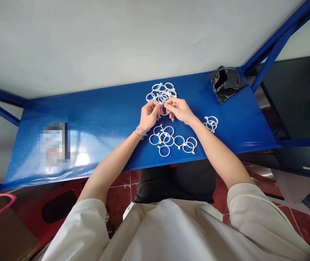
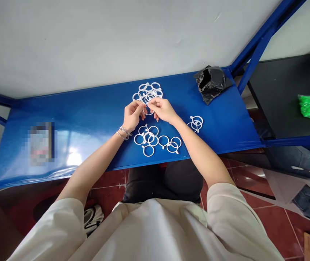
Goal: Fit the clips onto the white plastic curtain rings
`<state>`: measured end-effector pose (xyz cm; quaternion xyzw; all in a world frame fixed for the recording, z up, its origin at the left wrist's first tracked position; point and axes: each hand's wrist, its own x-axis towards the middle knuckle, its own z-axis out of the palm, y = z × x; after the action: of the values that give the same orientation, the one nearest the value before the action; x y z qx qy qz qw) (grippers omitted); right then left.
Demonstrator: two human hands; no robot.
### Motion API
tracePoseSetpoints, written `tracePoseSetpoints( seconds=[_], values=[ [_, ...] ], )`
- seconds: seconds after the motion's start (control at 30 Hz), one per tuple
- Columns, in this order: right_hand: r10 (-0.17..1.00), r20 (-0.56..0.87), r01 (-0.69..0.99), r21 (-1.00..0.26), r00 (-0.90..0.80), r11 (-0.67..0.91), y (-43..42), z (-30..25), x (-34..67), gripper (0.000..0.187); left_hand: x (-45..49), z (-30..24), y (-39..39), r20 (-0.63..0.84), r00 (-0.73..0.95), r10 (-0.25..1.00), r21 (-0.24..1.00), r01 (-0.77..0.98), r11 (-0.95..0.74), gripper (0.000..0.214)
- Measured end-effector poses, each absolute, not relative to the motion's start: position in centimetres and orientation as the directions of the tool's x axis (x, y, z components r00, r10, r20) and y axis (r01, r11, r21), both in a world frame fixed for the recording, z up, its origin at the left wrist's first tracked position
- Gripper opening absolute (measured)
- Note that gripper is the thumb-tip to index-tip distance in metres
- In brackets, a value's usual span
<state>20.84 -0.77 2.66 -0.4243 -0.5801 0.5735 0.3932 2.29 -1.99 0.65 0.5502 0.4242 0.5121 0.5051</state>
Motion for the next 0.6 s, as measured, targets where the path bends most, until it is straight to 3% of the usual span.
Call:
tracePoseSetpoints(
  seconds=[0.23, 0.47, 0.6],
  values=[
    [0.951, 0.110, 0.169, -0.972, -0.289, 0.164, -1.22, 2.61, 21.01, 0.024, 2.36, 1.03, -2.18, 0.131, 0.119, 0.984, 0.991, -0.035, -0.128, 0.040],
    [0.949, 0.183, 0.191, -0.953, -0.258, 0.235, -1.08, 2.54, 21.07, 0.021, 2.31, 0.92, -2.10, 0.089, 0.152, 0.984, 0.995, -0.051, -0.083, 0.028],
    [0.957, 0.163, 0.147, -0.968, -0.239, 0.202, -0.79, 2.09, 21.01, 0.017, 2.14, 0.83, -2.08, 0.105, 0.167, 0.980, 0.993, -0.063, -0.095, 0.033]
  ],
)
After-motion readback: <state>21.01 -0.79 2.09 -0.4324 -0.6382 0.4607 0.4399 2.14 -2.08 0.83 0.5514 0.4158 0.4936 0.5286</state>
